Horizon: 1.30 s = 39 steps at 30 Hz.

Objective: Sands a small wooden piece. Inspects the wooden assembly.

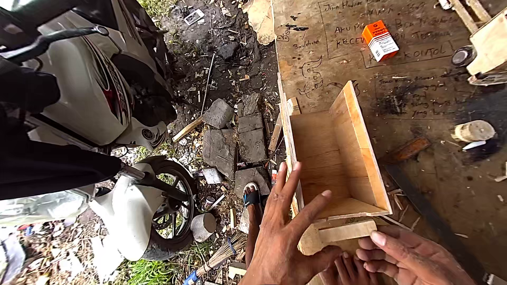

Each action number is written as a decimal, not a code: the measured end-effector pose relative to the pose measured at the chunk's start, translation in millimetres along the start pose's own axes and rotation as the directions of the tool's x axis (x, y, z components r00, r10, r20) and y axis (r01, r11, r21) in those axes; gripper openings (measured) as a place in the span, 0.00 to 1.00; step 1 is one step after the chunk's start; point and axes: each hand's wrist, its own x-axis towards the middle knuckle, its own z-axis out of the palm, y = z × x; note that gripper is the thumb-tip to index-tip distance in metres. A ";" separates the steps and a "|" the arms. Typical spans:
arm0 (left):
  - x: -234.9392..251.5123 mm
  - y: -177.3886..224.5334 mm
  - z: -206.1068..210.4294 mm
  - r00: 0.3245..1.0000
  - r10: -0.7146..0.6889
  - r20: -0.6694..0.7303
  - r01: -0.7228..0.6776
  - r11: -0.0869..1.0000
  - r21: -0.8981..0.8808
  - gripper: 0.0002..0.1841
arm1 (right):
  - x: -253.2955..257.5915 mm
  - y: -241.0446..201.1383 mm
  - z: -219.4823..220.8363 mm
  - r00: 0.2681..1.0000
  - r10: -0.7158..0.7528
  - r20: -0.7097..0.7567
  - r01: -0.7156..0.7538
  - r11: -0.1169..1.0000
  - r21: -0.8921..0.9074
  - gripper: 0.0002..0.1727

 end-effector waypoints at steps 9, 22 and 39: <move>-57.3 25.5 -8.4 0.920 -0.324 -0.221 0.283 0.938 -0.198 0.38 | -12.4 -0.8 1.1 0.998 0.021 0.060 -0.021 1.000 0.004 0.15; -54.4 60.6 8.9 0.837 -0.535 -0.115 0.232 0.537 -0.811 0.15 | -16.2 5.3 0.9 0.982 -0.039 0.186 0.043 0.999 -0.019 0.17; -60.7 58.8 7.2 0.824 -0.557 -0.105 0.221 0.487 -0.845 0.16 | 1.2 -1.8 -13.1 0.999 -0.018 -0.043 0.017 1.000 -0.017 0.18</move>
